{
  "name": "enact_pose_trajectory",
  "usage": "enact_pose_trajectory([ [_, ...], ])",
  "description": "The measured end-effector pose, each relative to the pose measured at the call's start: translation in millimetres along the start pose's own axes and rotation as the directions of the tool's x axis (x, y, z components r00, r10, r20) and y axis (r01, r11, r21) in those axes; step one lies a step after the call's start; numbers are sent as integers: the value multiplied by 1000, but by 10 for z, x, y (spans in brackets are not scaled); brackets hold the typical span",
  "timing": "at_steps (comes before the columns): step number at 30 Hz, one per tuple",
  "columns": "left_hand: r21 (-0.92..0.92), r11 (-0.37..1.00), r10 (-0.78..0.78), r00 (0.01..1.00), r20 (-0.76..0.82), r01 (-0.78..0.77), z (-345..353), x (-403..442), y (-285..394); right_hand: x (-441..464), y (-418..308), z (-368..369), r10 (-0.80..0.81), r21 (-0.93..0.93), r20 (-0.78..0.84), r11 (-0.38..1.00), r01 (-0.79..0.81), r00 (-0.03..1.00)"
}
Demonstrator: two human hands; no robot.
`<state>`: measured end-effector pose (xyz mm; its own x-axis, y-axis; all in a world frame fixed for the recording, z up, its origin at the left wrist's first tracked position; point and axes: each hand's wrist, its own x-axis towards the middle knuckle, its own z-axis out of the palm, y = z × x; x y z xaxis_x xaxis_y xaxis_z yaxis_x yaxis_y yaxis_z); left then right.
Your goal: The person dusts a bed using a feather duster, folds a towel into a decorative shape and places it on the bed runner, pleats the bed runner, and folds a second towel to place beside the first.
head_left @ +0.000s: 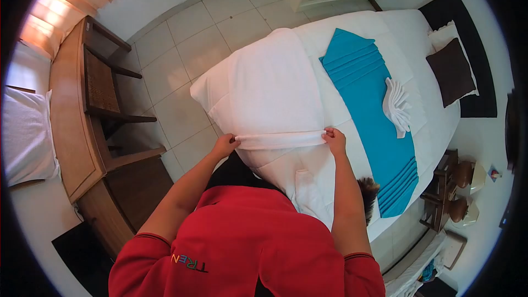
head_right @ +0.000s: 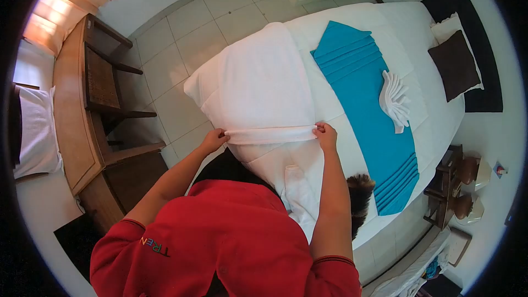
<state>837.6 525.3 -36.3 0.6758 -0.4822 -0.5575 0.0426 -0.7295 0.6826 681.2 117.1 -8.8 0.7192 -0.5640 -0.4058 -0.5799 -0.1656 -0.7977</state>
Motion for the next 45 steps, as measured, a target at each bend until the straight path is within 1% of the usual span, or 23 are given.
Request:
enact_pose_trajectory([
  [2, -134, 988, 61, 987, -151, -82, 70, -3, -4, 13, -23, 48, 21, -76, -50, 997, -25, 999],
  [3, -133, 988, 54, 986, -159, -75, 103, 12, -7, 28, -17, 66, 18, -74, -41, 997, -21, 999],
  [5, -317, 931, 89, 954, -287, -182, 163, 13, -30, 68, 31, 91, -186, -317, -46, 934, 162, 981],
  [7, -347, 919, 99, 960, -262, -190, 134, -19, 11, 64, -36, 125, -204, -303, -26, 935, 187, 979],
  [9, -413, 887, 122, 968, -217, -205, 92, -90, 86, 78, -93, 144, -245, -405, -13, 888, 219, 969],
  [10, -351, 906, 172, 964, -205, -237, 94, -72, 34, 79, -134, 136, -195, -406, 24, 894, 188, 981],
  [13, -346, 897, 233, 960, -157, -275, 55, -64, 30, 83, -182, 121, -162, -353, 49, 920, 169, 985],
  [17, -438, 862, 241, 967, -87, -255, 12, -85, 146, 147, -115, 116, -245, -341, 121, 900, 272, 962],
  [19, -326, 905, 245, 961, -127, -273, 24, -69, 157, 106, -228, 95, -231, -368, 154, 889, 273, 961],
  [20, -330, 902, 251, 960, -126, -279, 34, -58, 158, 77, -291, 77, -213, -395, 184, 878, 270, 960],
  [22, -251, 885, 348, 915, -205, -392, 33, -41, 135, 50, -354, 33, -225, -380, 208, 878, 291, 952],
  [23, -256, 881, 356, 913, -200, -399, 29, -32, 120, 33, -382, 14, -238, -356, 239, 881, 313, 941],
  [30, -146, 894, 372, 884, -282, -423, -158, -185, 360, -89, -620, -127, -305, -406, 148, 849, 338, 941],
  [32, -72, 926, 321, 871, -371, -371, -199, -243, 437, -107, -711, -153, -277, -447, 149, 837, 315, 949],
  [34, -60, 934, 303, 868, -393, -353, -201, -219, 414, -99, -735, -153, -250, -484, 152, 824, 293, 956],
  [36, -48, 942, 283, 863, -418, -332, -212, -185, 404, -78, -727, -145, -391, -528, 146, 746, 405, 909],
  [39, -26, 938, 298, 841, -452, -346, -257, -132, 417, -18, -749, -143, -401, -541, 126, 738, 402, 907],
  [40, 55, 932, 335, 791, -511, -358, -276, -107, 439, 18, -749, -146, -406, -538, 132, 737, 409, 904],
  [41, 137, 922, 374, 736, -564, -363, -306, -79, 456, 59, -757, -152, -471, -509, 118, 727, 460, 874],
  [42, 139, 923, 371, 734, -569, -359, -333, -40, 450, 76, -805, -137, -532, -480, 102, 714, 510, 841],
  [43, 108, 894, 414, 708, -573, -436, -361, 7, 449, 93, -851, -110, -535, -478, 107, 711, 515, 838],
  [44, 76, 857, 455, 678, -577, -510, -386, 45, 443, 106, -895, -85, -495, -363, 49, 801, 477, 868],
  [45, 77, 858, 452, 676, -582, -508, -422, 49, 466, 121, -950, -63, -443, -237, -1, 871, 431, 896],
])
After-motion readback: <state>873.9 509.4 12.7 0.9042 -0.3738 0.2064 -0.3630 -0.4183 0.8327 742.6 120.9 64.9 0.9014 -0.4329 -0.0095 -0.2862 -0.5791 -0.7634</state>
